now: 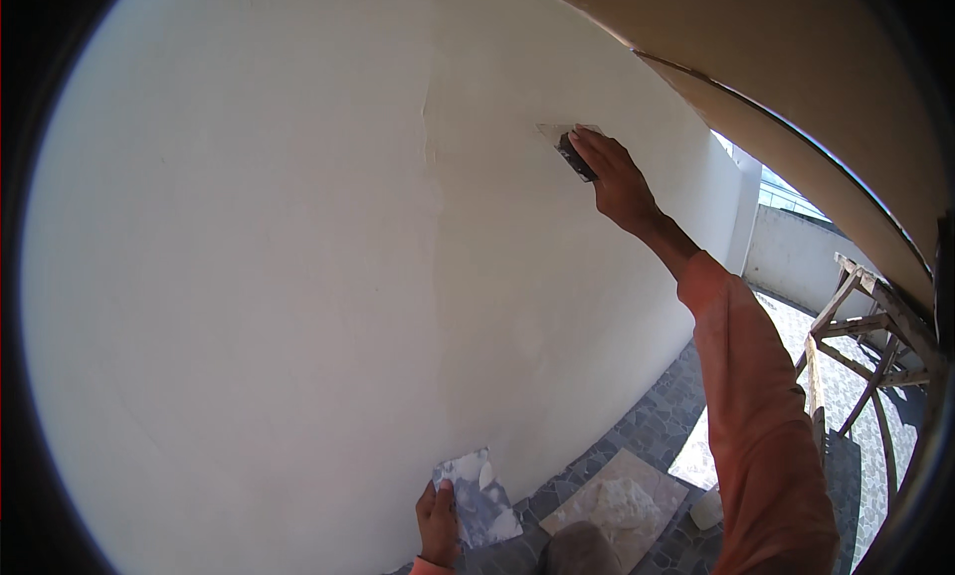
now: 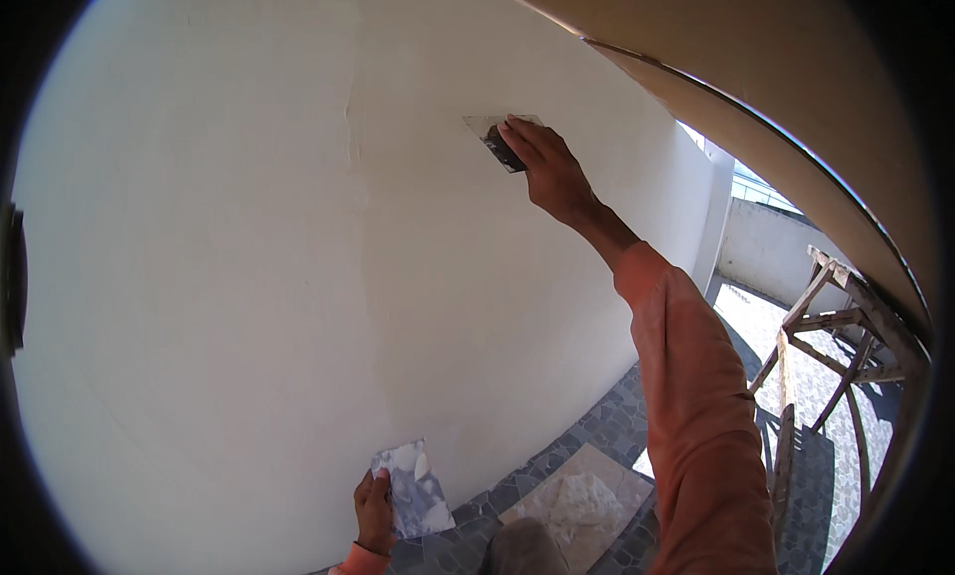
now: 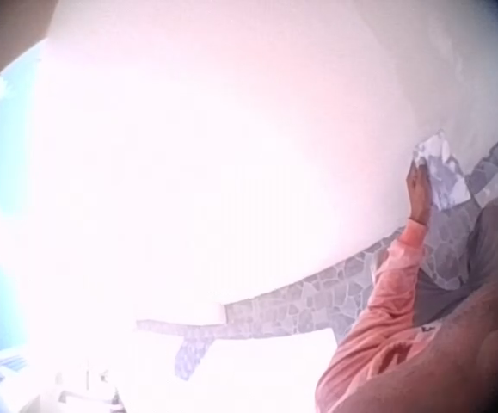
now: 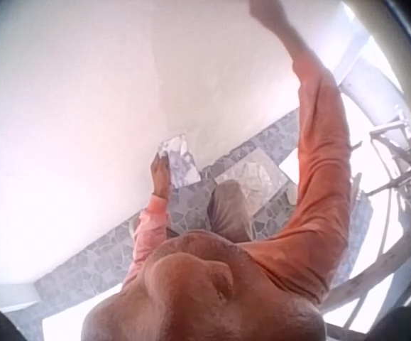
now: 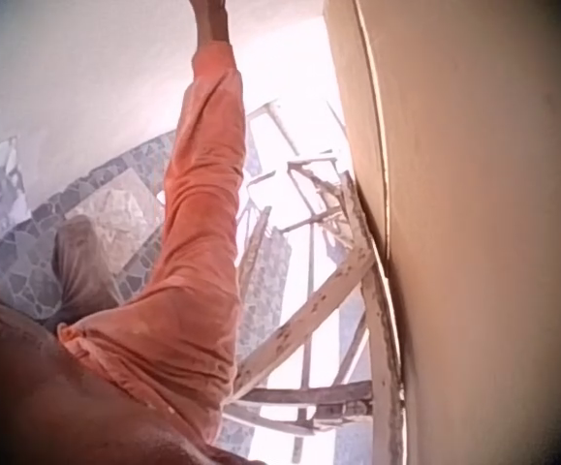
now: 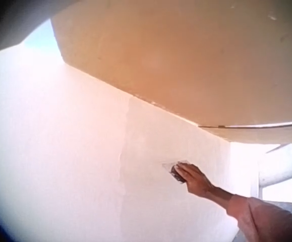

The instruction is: The person applies plaster along the wall and ceiling seam using a putty knife, transfers plaster between two putty knives, and smooths the plaster over the wall surface.

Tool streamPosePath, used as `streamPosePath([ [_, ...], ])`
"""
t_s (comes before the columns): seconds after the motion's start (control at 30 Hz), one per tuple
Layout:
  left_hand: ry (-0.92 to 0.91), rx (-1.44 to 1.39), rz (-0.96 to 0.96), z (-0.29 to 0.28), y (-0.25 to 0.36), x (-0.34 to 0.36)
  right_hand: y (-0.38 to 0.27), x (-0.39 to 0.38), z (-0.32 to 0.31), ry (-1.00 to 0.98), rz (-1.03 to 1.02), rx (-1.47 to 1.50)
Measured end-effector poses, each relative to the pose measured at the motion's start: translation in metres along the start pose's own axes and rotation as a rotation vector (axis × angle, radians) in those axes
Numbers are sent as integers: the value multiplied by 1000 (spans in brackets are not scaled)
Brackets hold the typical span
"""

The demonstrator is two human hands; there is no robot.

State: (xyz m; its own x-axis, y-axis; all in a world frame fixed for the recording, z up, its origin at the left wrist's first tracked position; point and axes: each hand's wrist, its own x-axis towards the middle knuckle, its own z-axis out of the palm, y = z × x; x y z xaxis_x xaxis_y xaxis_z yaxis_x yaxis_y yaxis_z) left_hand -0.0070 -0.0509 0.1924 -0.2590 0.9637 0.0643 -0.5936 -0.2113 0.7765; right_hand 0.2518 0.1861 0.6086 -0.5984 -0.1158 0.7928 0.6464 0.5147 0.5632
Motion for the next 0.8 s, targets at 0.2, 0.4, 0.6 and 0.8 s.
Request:
streamPosePath([
  [0.2, -29, -5, -5, -5, -7, 3, 23, 70, -23, 101, 125, 45],
  [0.4, 4, 49, 14, -1, 3, -1, 39, 121, -25, 59, 448, -40],
  [0.6, 1, 4, 38, 3, 4, -2, 64, 90, -13, 20, 671, -29],
  [0.8, -24, 76, 19, -9, -6, 4, 83, 76, 2, 105, 521, -21],
])
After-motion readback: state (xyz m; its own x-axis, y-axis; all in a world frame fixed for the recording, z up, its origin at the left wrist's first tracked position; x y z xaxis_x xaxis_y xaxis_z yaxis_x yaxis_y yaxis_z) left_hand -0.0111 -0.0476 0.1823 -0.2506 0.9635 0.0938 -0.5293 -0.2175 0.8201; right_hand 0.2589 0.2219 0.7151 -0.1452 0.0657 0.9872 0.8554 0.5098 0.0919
